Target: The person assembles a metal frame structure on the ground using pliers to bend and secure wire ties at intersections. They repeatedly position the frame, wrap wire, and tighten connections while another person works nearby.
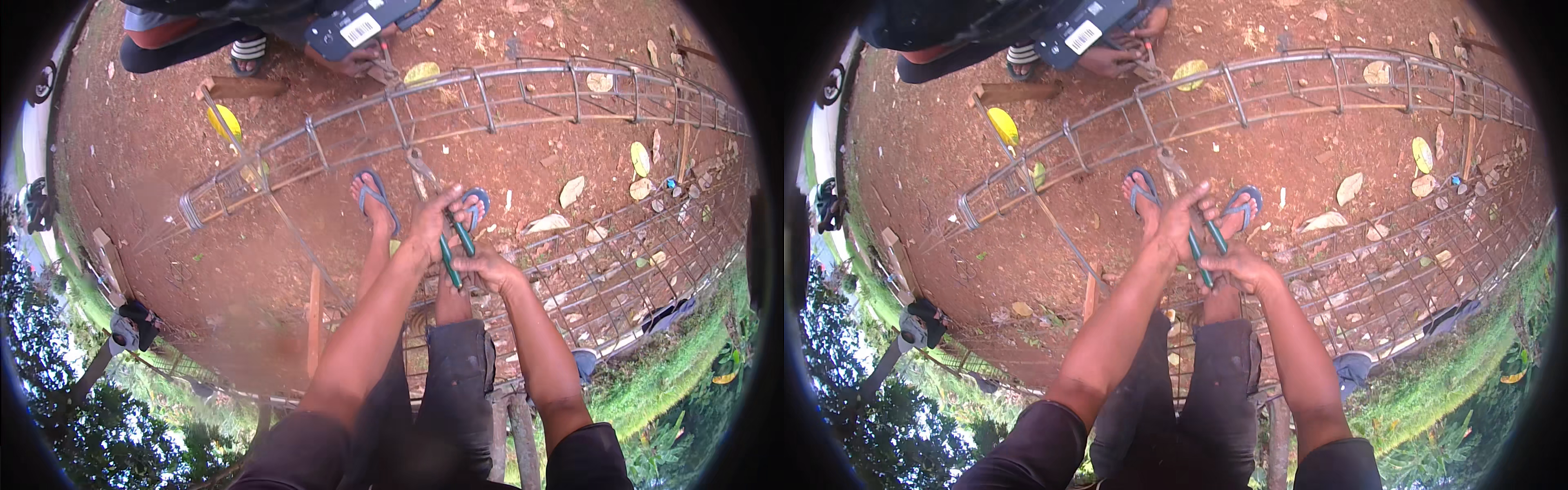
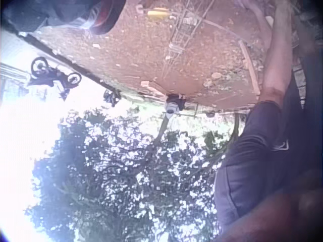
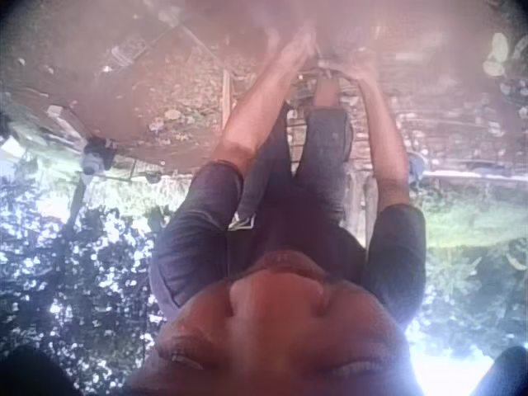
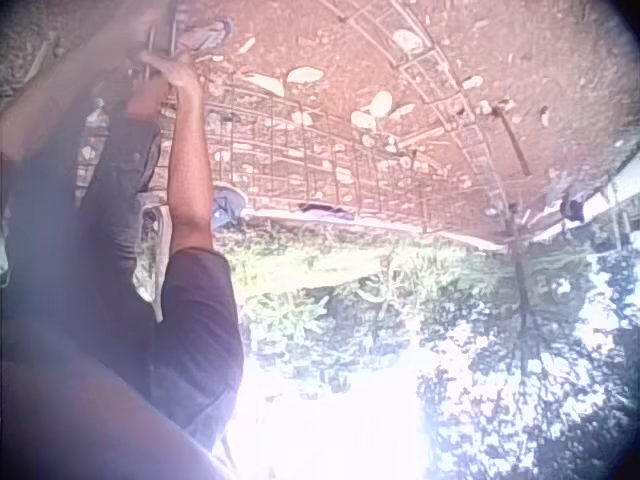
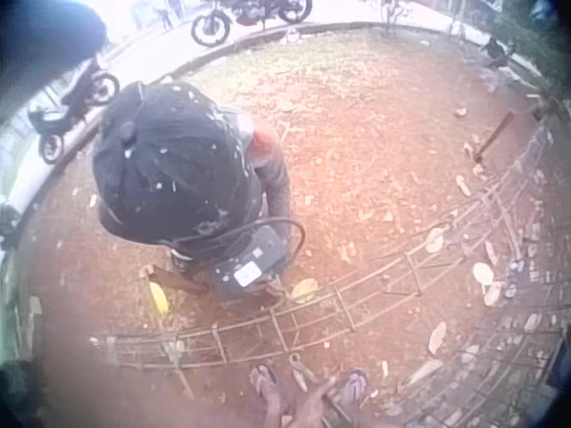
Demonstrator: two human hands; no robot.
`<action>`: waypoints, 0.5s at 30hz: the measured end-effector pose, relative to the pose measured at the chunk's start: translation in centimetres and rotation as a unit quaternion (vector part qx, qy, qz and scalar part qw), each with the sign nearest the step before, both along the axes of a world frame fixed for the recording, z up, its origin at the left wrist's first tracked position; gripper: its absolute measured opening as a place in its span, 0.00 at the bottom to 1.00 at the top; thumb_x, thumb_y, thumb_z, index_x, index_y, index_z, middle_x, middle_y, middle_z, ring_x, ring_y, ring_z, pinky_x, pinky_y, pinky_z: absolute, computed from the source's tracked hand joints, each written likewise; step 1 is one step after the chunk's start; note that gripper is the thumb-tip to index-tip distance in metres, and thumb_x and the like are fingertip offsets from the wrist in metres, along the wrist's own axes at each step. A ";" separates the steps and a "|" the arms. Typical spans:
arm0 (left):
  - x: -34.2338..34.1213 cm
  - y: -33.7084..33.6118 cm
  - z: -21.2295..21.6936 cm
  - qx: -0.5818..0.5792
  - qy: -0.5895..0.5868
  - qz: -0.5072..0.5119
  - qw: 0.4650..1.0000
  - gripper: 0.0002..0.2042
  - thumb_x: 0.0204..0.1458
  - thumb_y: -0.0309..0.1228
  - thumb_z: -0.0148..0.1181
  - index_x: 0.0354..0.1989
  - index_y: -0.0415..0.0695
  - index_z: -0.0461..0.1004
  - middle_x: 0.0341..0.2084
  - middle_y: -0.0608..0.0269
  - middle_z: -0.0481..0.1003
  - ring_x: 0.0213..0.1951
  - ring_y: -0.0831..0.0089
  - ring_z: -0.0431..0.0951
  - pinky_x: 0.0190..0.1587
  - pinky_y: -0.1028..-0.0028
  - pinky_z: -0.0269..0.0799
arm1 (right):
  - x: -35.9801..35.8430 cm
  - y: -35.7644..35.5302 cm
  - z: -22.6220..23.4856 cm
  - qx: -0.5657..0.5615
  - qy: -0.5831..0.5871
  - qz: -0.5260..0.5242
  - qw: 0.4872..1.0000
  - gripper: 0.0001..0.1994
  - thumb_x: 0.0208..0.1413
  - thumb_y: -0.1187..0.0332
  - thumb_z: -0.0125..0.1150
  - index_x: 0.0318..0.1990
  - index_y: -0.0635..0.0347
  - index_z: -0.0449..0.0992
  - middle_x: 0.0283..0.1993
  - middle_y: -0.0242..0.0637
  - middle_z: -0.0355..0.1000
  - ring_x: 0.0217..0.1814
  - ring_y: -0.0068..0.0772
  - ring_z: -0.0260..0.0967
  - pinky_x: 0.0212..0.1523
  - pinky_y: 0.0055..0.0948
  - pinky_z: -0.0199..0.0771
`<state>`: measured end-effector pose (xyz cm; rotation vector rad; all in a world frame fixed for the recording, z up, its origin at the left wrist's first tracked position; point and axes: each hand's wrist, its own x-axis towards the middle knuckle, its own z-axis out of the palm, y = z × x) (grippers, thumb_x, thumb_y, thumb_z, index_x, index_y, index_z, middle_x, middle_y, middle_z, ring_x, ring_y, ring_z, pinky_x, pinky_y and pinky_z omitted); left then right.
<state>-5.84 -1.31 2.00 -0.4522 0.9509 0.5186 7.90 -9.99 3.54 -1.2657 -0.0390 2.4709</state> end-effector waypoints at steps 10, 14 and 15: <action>6.6 3.2 0.7 -0.031 0.135 0.085 0.987 0.09 0.55 0.33 0.55 0.29 0.44 0.64 0.16 0.67 0.63 0.18 0.71 0.67 0.25 0.68 0.71 | 1.4 8.7 7.6 0.258 -0.570 0.383 0.679 0.25 0.38 0.68 0.65 0.49 0.63 0.72 0.41 0.54 0.73 0.46 0.53 0.73 0.45 0.45 0.75; 6.4 2.5 -2.7 -0.019 0.193 0.059 0.979 0.08 0.56 0.31 0.54 0.28 0.43 0.63 0.17 0.65 0.63 0.19 0.70 0.67 0.25 0.68 0.70 | 2.7 9.2 6.1 0.310 -0.507 0.453 0.664 0.18 0.36 0.72 0.61 0.40 0.63 0.77 0.36 0.54 0.75 0.39 0.50 0.75 0.42 0.42 0.77; 6.4 2.7 -3.7 -0.024 0.218 0.063 0.974 0.09 0.55 0.30 0.55 0.26 0.44 0.63 0.16 0.65 0.62 0.19 0.69 0.67 0.24 0.67 0.70 | 3.0 9.8 5.7 0.315 -0.487 0.474 0.662 0.18 0.36 0.72 0.60 0.41 0.64 0.77 0.37 0.53 0.75 0.39 0.50 0.75 0.42 0.42 0.77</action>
